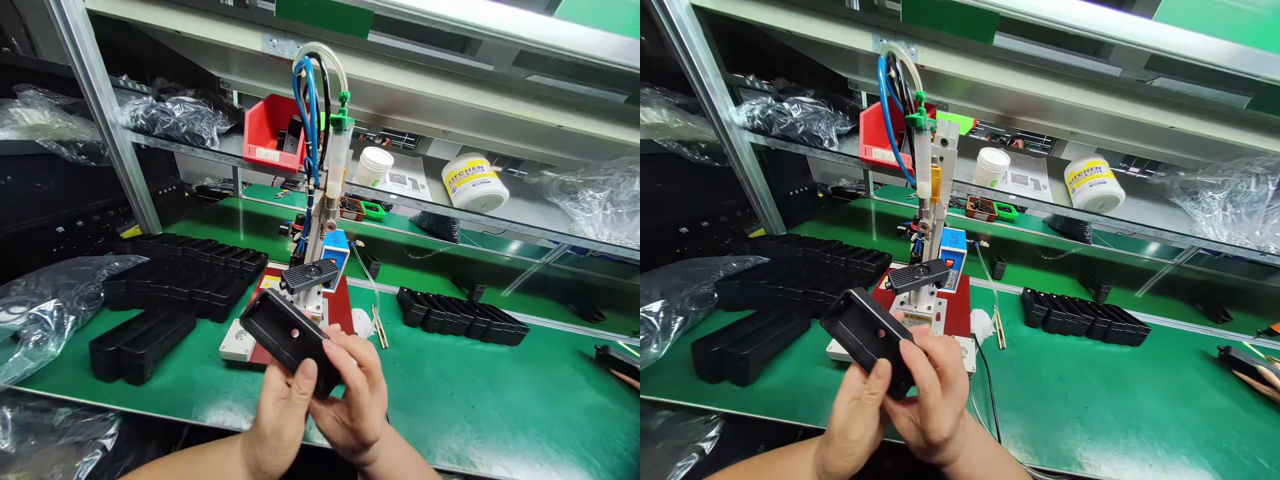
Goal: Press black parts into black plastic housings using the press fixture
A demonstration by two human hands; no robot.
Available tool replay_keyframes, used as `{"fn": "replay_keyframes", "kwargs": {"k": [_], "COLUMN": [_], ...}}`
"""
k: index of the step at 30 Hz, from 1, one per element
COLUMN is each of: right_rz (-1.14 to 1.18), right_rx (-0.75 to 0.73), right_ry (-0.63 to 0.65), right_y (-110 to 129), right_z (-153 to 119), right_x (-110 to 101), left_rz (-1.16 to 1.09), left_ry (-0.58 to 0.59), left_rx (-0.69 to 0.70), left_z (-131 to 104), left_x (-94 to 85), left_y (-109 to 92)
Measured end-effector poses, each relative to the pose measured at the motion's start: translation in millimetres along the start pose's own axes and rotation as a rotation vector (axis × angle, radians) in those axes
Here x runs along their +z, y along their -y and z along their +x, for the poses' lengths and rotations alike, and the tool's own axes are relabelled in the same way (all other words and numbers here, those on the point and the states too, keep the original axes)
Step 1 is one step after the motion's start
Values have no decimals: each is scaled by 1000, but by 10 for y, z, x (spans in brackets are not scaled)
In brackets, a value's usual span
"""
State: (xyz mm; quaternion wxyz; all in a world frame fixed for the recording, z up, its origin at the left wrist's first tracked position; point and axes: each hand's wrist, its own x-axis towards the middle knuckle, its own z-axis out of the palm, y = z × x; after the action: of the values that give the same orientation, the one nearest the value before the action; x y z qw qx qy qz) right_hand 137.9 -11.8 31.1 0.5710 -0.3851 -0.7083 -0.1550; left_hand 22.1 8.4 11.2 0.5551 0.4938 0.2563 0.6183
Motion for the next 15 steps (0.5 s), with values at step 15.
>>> {"fn": "replay_keyframes", "kwargs": {"k": [15], "right_rz": [487], "right_rx": [729], "right_ry": [73], "right_y": [-676], "right_z": [460], "right_x": [131], "left_rz": [441], "left_ry": [313], "left_rx": [-80], "left_z": [381], "left_x": [-236], "left_y": [-355]}}
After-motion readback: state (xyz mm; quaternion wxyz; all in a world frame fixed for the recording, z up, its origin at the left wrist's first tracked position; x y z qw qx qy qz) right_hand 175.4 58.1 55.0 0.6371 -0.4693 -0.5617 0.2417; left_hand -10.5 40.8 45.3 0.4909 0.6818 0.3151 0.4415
